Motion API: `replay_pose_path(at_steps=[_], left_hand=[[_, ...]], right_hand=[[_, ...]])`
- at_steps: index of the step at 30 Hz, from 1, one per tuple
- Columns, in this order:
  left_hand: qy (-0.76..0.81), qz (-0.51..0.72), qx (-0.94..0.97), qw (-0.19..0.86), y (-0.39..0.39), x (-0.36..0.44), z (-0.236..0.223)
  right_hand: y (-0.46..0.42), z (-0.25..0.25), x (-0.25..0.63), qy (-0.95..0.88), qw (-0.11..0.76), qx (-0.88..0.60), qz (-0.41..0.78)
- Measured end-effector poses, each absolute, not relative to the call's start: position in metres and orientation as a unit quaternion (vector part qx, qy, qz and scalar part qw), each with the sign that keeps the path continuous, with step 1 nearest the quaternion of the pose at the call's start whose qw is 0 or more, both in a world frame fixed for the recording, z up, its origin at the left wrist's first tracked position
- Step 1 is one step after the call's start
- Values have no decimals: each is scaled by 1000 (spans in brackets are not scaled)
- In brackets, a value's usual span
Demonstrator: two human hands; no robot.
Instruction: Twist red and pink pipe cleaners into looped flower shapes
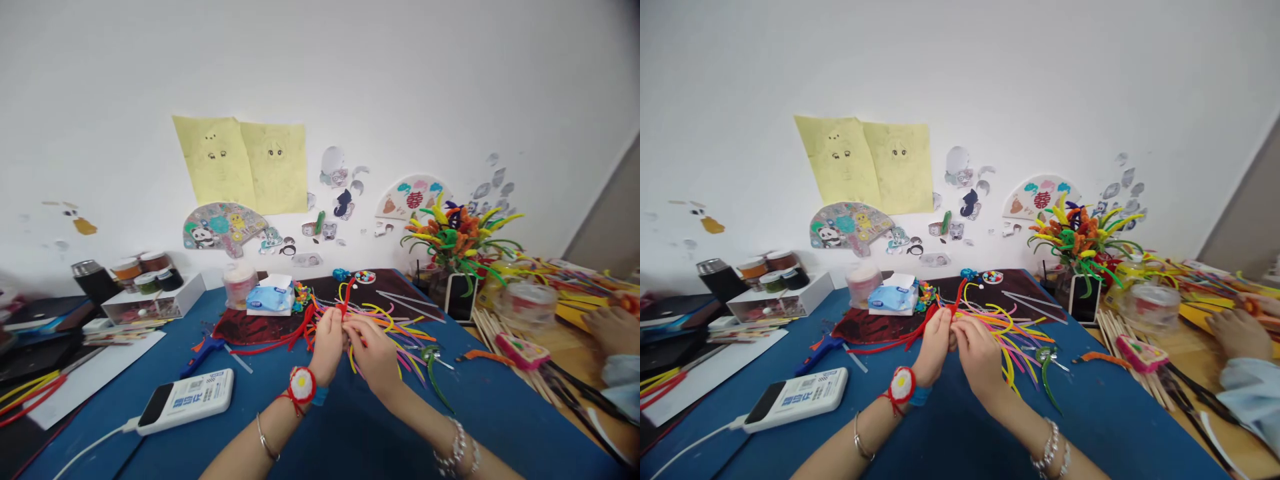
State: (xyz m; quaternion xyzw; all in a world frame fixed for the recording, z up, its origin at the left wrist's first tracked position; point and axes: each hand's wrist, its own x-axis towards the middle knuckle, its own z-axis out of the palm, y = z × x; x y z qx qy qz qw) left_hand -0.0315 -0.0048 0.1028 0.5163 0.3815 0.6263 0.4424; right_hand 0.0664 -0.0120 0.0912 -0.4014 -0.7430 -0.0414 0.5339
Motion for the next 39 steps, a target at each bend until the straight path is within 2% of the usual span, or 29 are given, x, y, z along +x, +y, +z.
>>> replay_pose_path(at_steps=[4,7,10,13,22,24,27,31,35,39], left_hand=[[430,611,602,283,-5,-44,114],[456,555,671,185,-7,-50,117],[460,513,713,129,-8,-50,113],[461,489,735,94,-6,-49,107],[464,353,812,-28,-1,-52,97],[461,380,802,2,0,-52,95],[450,483,744,108,2,-48,91],[401,591,614,335,5,-39,87],[302,606,483,555,1,-33,93],[243,609,443,611,-6,-30,101]], right_hand=[[-15,103,67,-701,588,-398,70],[-17,124,76,-691,600,-400,51],[-16,144,85,-781,513,-354,-36],[-10,157,89,-855,411,-307,-75],[18,175,83,-875,271,-401,-14],[16,171,78,-861,285,-422,-19],[9,159,70,-829,344,-438,-40],[1,140,67,-801,446,-399,-1],[-3,125,66,-751,556,-353,55],[-7,113,59,-650,641,-374,162]])
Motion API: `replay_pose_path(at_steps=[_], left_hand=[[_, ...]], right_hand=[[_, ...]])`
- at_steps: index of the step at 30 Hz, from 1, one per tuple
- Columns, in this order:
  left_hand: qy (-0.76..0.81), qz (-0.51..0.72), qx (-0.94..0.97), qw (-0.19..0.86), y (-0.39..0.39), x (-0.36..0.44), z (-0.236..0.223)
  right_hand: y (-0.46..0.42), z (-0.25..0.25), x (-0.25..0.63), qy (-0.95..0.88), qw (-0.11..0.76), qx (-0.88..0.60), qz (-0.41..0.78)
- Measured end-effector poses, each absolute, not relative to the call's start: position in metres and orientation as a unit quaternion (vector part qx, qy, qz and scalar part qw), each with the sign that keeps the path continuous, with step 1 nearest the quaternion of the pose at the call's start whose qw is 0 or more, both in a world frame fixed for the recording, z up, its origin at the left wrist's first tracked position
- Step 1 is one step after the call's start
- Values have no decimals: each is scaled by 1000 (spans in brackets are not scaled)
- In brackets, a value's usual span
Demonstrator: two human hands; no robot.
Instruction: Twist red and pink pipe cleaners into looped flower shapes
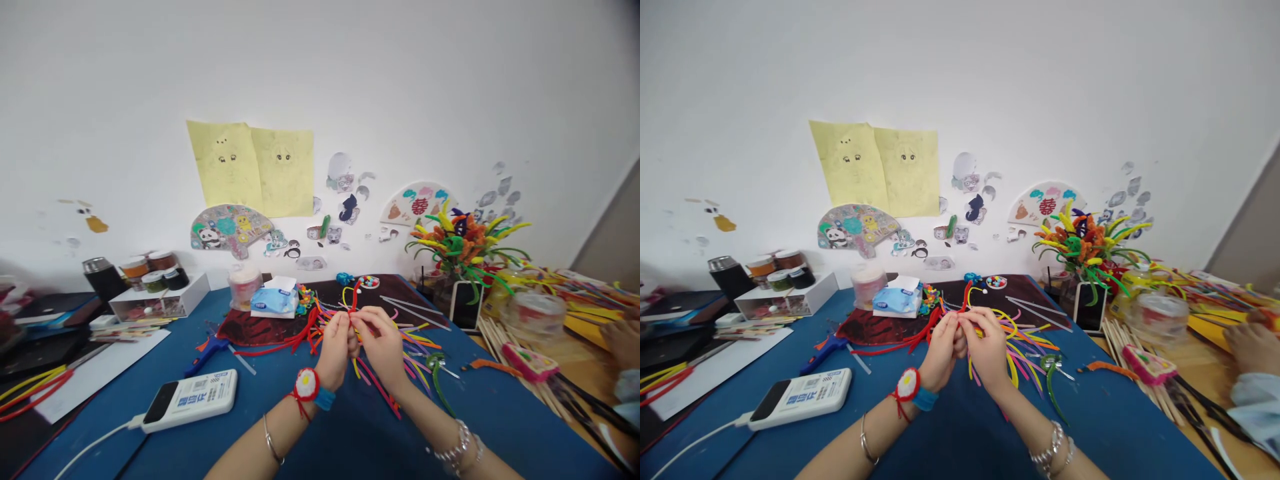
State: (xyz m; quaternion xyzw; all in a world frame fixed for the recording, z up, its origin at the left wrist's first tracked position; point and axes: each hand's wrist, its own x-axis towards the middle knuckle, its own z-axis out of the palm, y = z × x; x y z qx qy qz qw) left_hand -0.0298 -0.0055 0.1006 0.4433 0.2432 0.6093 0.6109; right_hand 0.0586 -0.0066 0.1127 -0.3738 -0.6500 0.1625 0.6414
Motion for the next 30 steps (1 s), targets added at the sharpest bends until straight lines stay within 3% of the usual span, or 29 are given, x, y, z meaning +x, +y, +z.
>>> replay_pose_path(at_steps=[6,11,23,27,30], left_hand=[[295,628,532,485,-9,-34,100],[347,569,680,306,-18,-44,113],[305,297,875,-230,-5,-77,120],[268,257,880,-296,-7,-78,124],[272,252,886,-279,-9,-74,124]], right_hand=[[-14,110,52,-475,652,-338,485],[-24,126,67,-472,584,-251,611],[-32,130,96,-492,490,-264,669],[-37,131,98,-496,501,-304,641],[-37,130,97,-513,519,-346,589]])
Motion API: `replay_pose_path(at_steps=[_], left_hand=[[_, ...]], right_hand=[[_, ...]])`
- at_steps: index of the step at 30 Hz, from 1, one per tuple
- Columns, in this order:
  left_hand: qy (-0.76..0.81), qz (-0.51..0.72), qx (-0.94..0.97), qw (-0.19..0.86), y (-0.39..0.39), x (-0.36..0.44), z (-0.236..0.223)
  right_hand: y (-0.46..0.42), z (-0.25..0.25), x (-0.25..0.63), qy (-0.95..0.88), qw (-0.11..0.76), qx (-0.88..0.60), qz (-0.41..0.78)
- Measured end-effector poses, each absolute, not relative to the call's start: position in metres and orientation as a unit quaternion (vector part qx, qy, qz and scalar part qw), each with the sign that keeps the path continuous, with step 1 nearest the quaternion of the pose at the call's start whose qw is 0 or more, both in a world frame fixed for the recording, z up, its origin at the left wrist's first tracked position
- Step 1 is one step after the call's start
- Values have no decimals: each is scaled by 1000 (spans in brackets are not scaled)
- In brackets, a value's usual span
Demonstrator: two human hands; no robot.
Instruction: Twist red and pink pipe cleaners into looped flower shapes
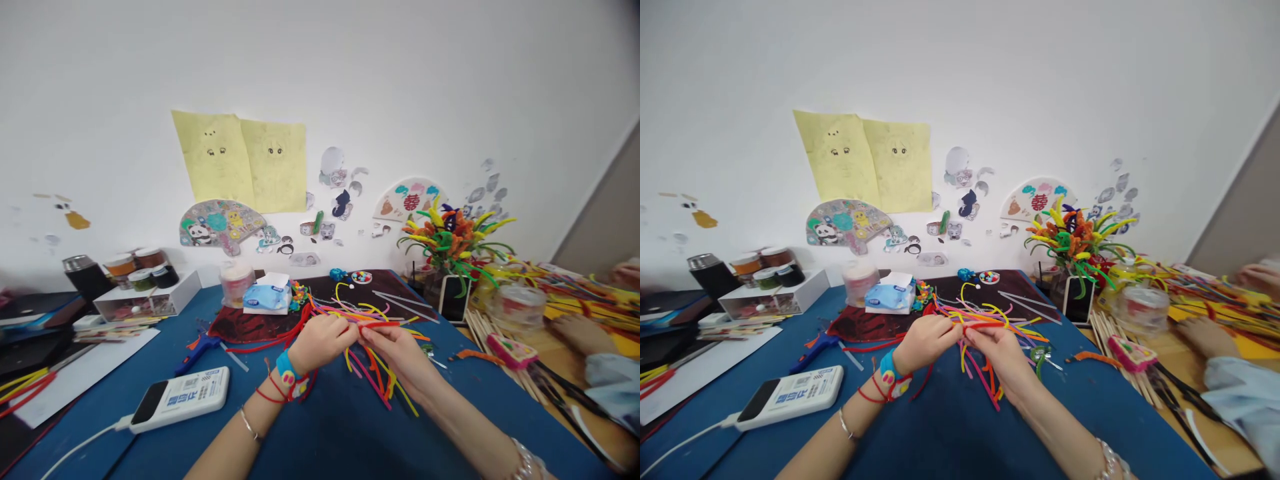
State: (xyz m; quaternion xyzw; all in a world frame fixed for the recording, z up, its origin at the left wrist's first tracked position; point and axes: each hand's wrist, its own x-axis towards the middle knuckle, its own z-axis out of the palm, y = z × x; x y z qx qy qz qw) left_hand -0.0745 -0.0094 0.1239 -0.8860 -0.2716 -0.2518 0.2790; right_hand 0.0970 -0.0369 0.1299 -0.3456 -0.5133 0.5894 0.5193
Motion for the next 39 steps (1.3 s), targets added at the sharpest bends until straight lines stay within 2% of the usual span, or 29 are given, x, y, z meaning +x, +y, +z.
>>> replay_pose_path(at_steps=[3,5,8,11,13,14,16,19,21,24,29,31,34,39], left_hand=[[-291,-281,-896,184,-12,-69,125],[-311,-324,-891,73,-14,-64,128],[-335,-358,-853,-180,-17,-59,134],[-322,-282,-771,-472,-18,-59,137],[-302,-239,-716,-583,-17,-60,137],[-296,-239,-702,-601,-17,-61,138],[-306,-293,-709,-564,-16,-63,139],[-358,-393,-749,-395,-16,-65,142],[-383,-410,-756,-336,-15,-67,144],[-390,-400,-729,-395,-14,-68,145],[-370,-331,-677,-543,-13,-74,146],[-348,-309,-663,-586,-13,-77,148],[-299,-344,-642,-617,-14,-78,151],[-286,-465,-621,-562,-17,-72,155]], right_hand=[[-34,130,98,-549,529,-362,537],[-32,129,101,-577,541,-361,494],[-31,125,104,-600,563,-349,448],[-33,120,104,-591,549,-356,473],[-34,116,103,-570,550,-361,492],[-33,114,102,-554,559,-363,499],[-31,112,100,-511,588,-361,513],[-26,108,98,-445,610,-346,556],[-24,105,95,-429,611,-343,571],[-27,102,91,-460,615,-379,516],[-44,100,89,-591,632,-445,233],[-50,101,90,-604,630,-450,189],[-52,102,91,-547,643,-453,286],[-56,101,90,-497,653,-383,425]])
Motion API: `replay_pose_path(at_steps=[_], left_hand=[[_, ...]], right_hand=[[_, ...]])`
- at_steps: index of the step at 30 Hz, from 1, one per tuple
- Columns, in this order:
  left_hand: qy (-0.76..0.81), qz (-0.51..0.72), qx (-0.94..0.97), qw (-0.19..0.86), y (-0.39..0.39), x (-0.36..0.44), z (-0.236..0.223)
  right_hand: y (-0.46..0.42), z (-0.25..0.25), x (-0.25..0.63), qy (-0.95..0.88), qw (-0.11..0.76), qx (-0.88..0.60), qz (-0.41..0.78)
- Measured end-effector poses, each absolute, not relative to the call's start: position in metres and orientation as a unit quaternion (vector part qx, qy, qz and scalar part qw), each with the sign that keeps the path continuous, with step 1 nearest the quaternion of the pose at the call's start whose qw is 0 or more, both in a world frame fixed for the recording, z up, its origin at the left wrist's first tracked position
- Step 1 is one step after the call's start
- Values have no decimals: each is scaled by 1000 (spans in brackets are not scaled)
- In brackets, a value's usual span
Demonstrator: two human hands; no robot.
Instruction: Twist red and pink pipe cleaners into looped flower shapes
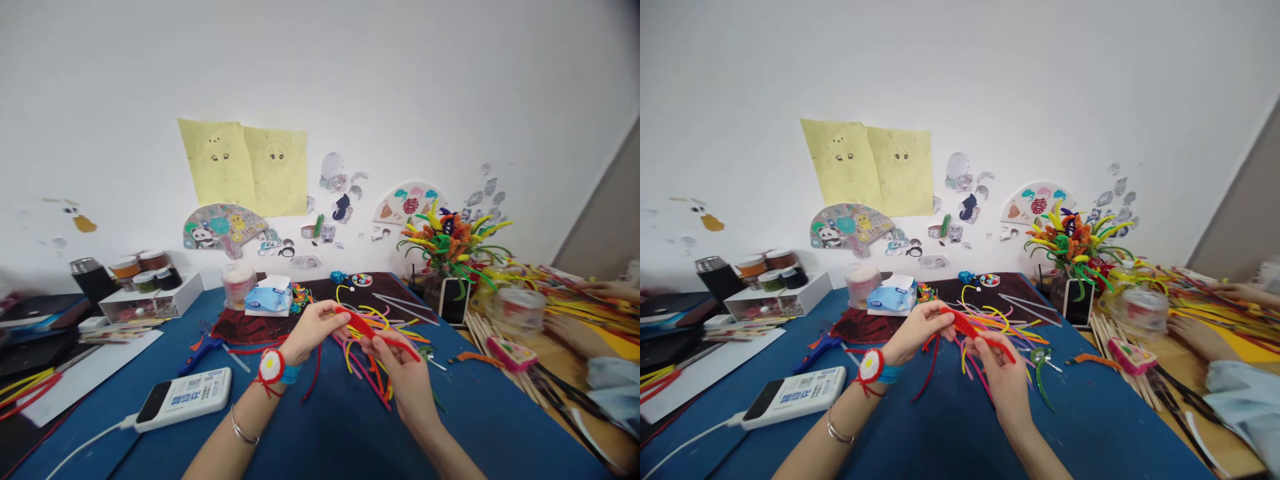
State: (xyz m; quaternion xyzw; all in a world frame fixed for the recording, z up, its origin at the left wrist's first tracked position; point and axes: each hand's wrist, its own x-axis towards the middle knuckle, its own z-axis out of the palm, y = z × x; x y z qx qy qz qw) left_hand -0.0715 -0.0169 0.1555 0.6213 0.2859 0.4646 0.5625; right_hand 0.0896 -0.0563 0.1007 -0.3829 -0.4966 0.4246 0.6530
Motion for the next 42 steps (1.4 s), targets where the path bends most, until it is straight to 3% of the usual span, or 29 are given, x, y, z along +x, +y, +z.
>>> replay_pose_path(at_steps=[4,8,11,15,22,32,39,42], left_hand=[[289,500,613,539,-24,-71,161],[298,431,681,512,-32,-74,167],[328,397,748,419,-37,-74,171],[355,385,811,260,-40,-75,175],[355,272,800,400,-33,-87,174],[394,366,735,412,-22,-88,162],[336,315,652,603,-20,-94,165],[315,333,615,642,-18,-97,164]], right_hand=[[-62,108,93,-547,558,-307,543],[-63,123,95,-549,421,-281,665],[-61,125,91,-587,366,-312,651],[-59,114,84,-621,382,-362,581],[-68,119,86,-597,376,-353,614],[-64,112,80,-613,398,-356,582],[-63,118,87,-607,342,-311,646],[-54,131,89,-653,329,-300,613]])
